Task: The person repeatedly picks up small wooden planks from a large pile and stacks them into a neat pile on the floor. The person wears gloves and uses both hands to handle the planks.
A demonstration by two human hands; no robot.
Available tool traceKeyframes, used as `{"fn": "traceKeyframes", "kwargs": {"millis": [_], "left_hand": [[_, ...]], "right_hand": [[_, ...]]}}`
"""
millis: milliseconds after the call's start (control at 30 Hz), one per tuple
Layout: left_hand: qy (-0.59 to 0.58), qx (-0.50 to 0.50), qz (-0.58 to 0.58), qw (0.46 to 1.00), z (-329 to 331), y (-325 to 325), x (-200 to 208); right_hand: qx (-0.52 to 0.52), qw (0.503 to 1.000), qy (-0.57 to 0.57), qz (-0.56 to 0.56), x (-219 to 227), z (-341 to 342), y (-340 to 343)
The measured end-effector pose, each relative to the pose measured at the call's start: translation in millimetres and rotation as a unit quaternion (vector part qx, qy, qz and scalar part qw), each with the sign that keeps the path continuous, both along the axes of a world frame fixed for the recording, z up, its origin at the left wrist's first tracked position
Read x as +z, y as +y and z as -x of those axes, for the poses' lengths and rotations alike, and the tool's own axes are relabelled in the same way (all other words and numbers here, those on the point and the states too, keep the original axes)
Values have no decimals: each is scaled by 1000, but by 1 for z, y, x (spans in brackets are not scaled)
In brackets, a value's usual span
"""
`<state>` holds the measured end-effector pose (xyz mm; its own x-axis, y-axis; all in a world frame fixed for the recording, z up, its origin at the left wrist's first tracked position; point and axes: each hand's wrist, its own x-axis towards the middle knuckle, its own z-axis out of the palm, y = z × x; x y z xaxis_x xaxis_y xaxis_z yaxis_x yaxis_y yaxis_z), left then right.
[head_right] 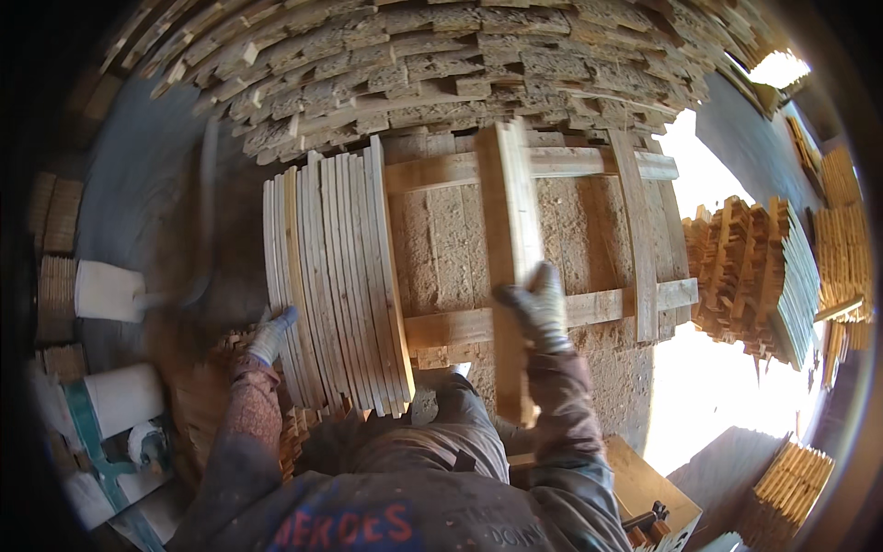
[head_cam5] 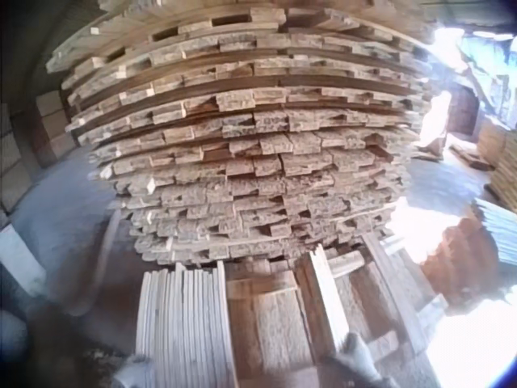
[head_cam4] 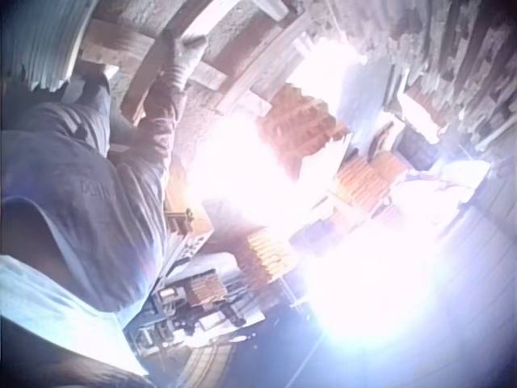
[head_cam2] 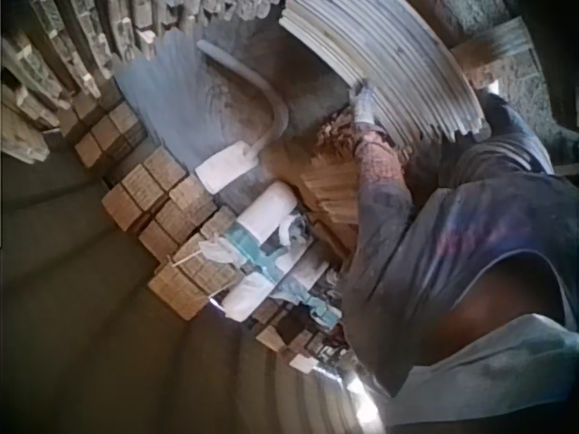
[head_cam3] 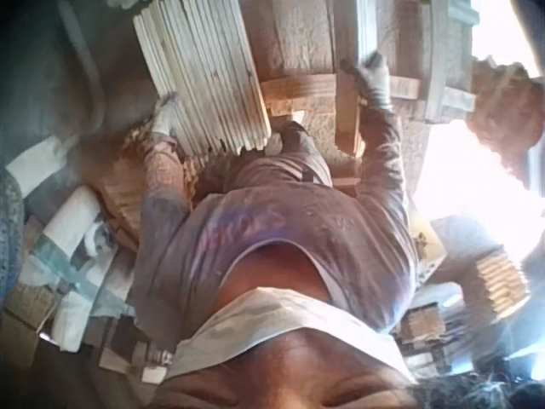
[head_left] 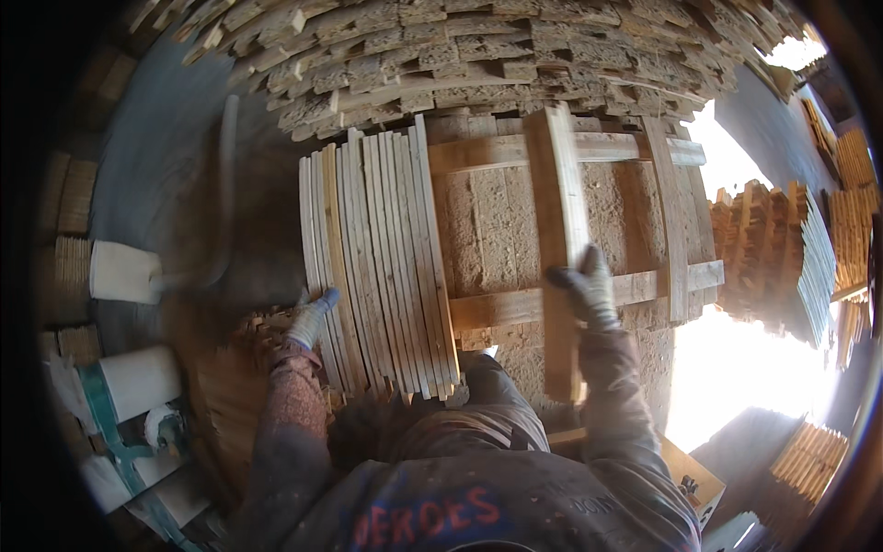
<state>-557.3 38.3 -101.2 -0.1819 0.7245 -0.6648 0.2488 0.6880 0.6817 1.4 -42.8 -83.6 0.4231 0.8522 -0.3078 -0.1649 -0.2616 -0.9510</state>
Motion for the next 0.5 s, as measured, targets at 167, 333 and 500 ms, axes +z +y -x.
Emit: {"fn": "traceKeyframes", "kwargs": {"millis": [167, 333, 500], "left_hand": [[23, 2, 18, 1000, -24, 3, 7], [-38, -50, -29, 998, 6, -4, -19], [-288, 81, -15, 954, 11, 10, -40]], "right_hand": [[174, 916, -300, 199, 8, 128, 43], [216, 884, -347, 225, 18, 178, 32], [139, 946, -229, 182, -11, 173, 27]]}}
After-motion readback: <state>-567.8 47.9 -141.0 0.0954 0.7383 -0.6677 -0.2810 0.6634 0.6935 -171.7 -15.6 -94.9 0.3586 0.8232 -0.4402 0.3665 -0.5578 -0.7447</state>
